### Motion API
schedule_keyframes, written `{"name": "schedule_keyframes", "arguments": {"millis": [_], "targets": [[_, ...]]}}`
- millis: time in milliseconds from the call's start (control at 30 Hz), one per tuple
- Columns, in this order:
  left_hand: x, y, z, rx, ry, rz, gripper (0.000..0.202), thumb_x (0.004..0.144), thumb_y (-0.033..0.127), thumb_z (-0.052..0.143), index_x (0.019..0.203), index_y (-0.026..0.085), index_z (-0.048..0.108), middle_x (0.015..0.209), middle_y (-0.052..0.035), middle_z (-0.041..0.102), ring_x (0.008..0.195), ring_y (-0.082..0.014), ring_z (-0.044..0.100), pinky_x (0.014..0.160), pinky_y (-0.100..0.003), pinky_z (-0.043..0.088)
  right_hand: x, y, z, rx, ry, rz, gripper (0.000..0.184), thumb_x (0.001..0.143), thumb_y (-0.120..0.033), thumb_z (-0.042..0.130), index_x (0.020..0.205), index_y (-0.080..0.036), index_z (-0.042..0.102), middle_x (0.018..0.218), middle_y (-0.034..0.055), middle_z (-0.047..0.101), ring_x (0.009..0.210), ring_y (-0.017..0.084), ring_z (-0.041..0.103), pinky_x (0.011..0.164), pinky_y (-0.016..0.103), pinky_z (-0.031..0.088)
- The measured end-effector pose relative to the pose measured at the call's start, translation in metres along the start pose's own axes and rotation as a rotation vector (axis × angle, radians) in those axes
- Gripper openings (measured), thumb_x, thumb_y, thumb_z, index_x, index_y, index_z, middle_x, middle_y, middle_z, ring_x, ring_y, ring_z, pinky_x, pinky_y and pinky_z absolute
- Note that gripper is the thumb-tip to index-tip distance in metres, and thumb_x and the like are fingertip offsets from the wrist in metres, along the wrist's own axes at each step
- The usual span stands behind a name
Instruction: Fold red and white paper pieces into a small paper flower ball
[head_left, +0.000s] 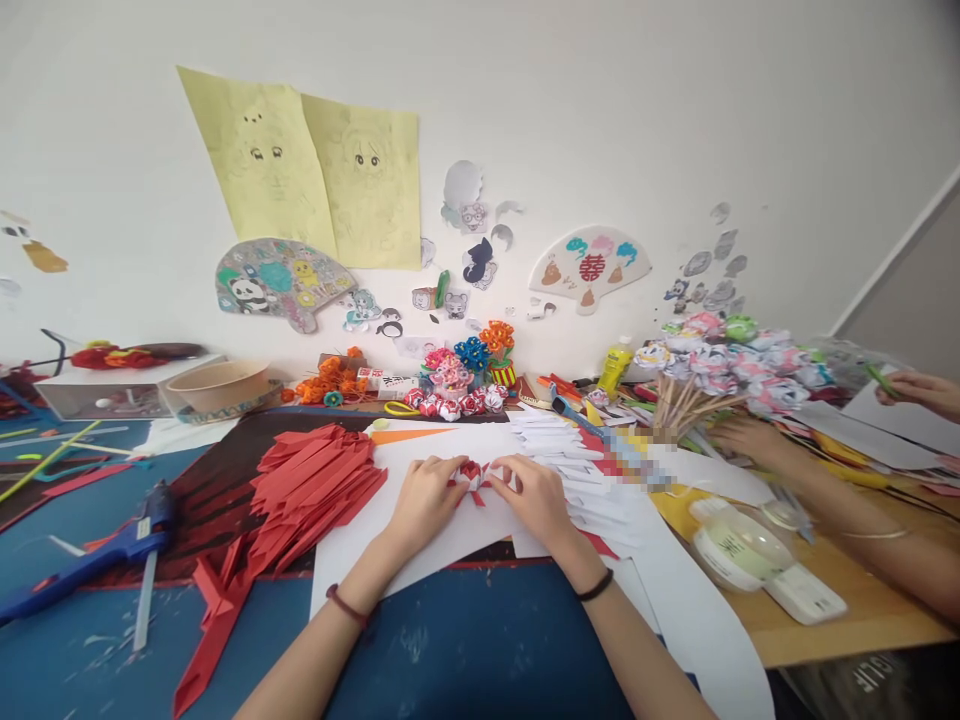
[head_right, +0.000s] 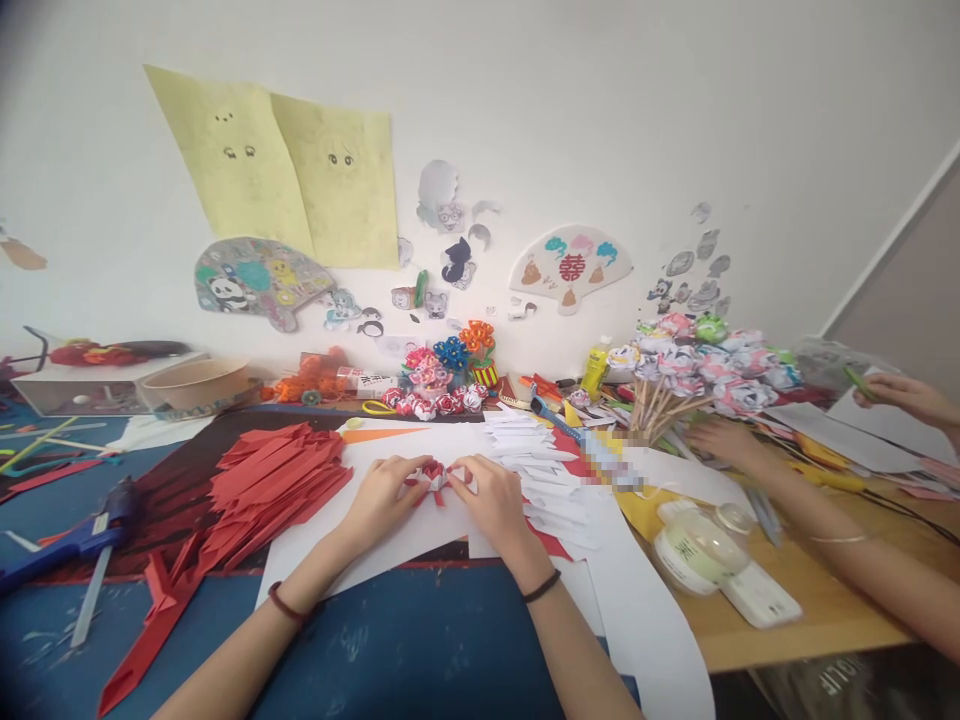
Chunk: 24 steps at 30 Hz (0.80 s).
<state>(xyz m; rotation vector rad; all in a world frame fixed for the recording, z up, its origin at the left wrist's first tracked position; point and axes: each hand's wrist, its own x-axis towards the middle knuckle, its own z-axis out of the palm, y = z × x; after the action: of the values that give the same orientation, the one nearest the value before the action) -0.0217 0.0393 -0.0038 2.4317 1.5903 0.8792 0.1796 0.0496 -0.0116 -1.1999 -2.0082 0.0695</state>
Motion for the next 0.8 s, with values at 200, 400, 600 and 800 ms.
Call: {"name": "schedule_keyframes", "arguments": {"millis": [200,400,600,800], "targets": [[0.001,-0.003,0.004,0.036,0.011,0.043,0.031,0.091,0.031,0.059,0.122,0.027,0.061,0.109,-0.0045,0.071,0.098,-0.0231,0.063,0.089,-0.038,0.041,0.001,-0.007,0.002,0.057,-0.129,-0.200,0.015,0.094,-0.026,0.061,0.108,-0.024,0.066,0.103,0.0037,0.070,0.095,0.020,0.066,0.082,0.029,0.048],[0.000,-0.001,0.002,0.082,-0.004,0.074,0.029,0.094,0.027,0.055,0.123,0.025,0.060,0.104,-0.0056,0.072,0.096,-0.0224,0.063,0.088,-0.037,0.039,0.003,-0.005,0.006,0.033,-0.127,-0.198,0.006,0.094,-0.021,0.060,0.097,-0.022,0.065,0.094,0.0043,0.070,0.090,0.021,0.064,0.078,0.030,0.047],[0.000,0.001,0.000,0.117,-0.008,0.079,0.028,0.095,0.026,0.054,0.121,0.025,0.061,0.099,-0.0049,0.071,0.094,-0.0222,0.063,0.085,-0.037,0.038,0.006,-0.003,0.011,0.119,-0.141,-0.132,0.013,0.090,-0.010,0.059,0.091,-0.023,0.062,0.089,0.0013,0.067,0.086,0.019,0.063,0.074,0.027,0.045],[0.001,0.002,0.001,0.138,-0.006,0.072,0.028,0.095,0.026,0.051,0.122,0.025,0.060,0.099,-0.0056,0.071,0.094,-0.0222,0.063,0.085,-0.036,0.038,0.009,0.000,0.016,0.215,-0.143,-0.092,0.025,0.085,0.000,0.052,0.085,-0.023,0.062,0.085,-0.0007,0.065,0.080,0.016,0.062,0.072,0.024,0.046]]}}
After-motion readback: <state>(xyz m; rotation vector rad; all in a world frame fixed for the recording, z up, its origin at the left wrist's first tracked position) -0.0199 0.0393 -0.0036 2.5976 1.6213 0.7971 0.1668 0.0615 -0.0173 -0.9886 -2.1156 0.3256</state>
